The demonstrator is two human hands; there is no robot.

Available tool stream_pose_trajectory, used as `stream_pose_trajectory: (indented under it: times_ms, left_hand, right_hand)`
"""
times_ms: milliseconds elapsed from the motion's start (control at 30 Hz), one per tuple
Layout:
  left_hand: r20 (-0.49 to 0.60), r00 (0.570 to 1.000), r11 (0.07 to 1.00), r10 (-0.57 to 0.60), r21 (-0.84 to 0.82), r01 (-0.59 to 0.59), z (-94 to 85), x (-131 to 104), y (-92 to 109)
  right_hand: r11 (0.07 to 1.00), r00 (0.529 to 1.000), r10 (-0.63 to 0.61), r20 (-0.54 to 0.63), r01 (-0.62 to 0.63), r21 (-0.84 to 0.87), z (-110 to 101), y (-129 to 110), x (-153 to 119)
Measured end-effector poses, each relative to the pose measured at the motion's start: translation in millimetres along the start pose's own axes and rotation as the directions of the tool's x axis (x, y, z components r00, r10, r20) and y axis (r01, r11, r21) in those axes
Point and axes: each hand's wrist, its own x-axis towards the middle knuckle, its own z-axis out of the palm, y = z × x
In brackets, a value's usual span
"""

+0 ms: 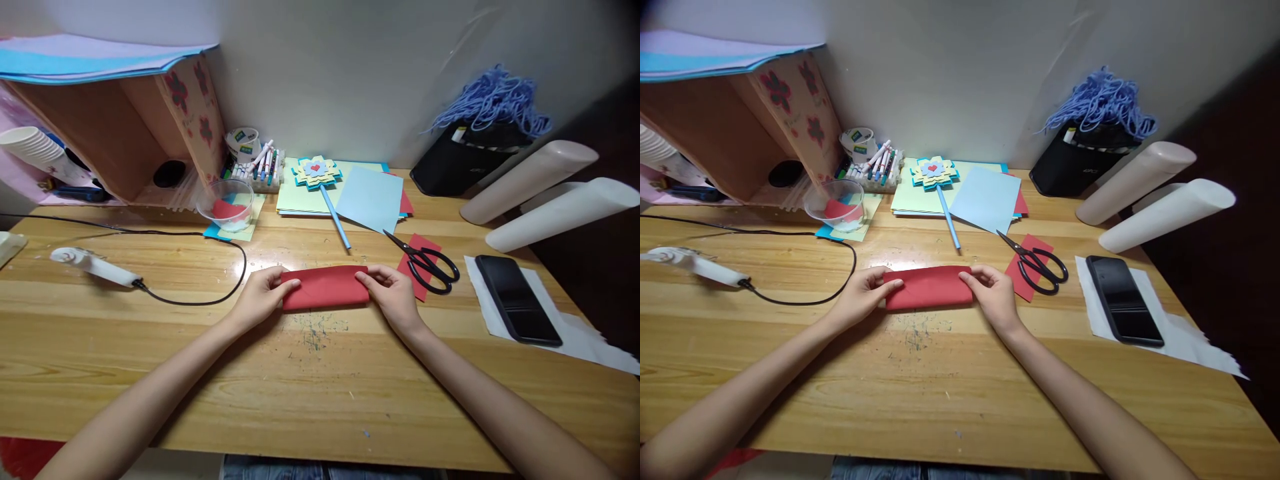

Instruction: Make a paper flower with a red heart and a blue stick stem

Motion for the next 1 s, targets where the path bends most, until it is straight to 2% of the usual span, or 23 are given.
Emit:
stream_pose_trajectory:
  times_ms: [167, 333, 433, 600, 867, 1000]
  left_hand:
    - [-0.029, 0.998, 0.998, -0.052, 0.018, 0.053, -0.2, 1.9, -0.9]
    - [0.027, 0.995, 0.995, -0.096, -0.034, 0.097, -2.1, 3.2, -5.8]
    - [0.025, 0.995, 0.994, -0.101, -0.041, 0.102, -2.9, 3.5, -8.1]
    - [0.015, 0.994, 0.993, -0.11, -0.039, 0.111, -2.7, 4.3, -10.8]
    - [0.061, 0.989, 0.988, -0.137, -0.057, 0.141, -2.8, 5.0, -5.5]
    - [0.039, 0.989, 0.99, -0.143, 0.015, 0.142, -5.0, 5.5, -4.3]
  right_hand:
    - [1.0, 1.0, 0.007, -0.013, -0.007, 0.011, 0.9, -0.9, 0.5]
    - [0.998, 0.999, 0.046, -0.006, -0.046, 0.038, 0.1, -1.4, 1.4]
    - [0.998, 0.998, 0.058, 0.001, -0.058, 0.034, -0.4, -1.1, 1.6]
    - [0.999, 0.999, 0.035, 0.002, -0.035, 0.014, -0.7, 1.6, 2.5]
    - [1.0, 1.0, 0.023, -0.003, -0.023, 0.007, -0.7, 4.8, 3.2]
    - [0.999, 0.999, 0.037, -0.014, -0.037, 0.016, -0.3, 4.0, 3.0]
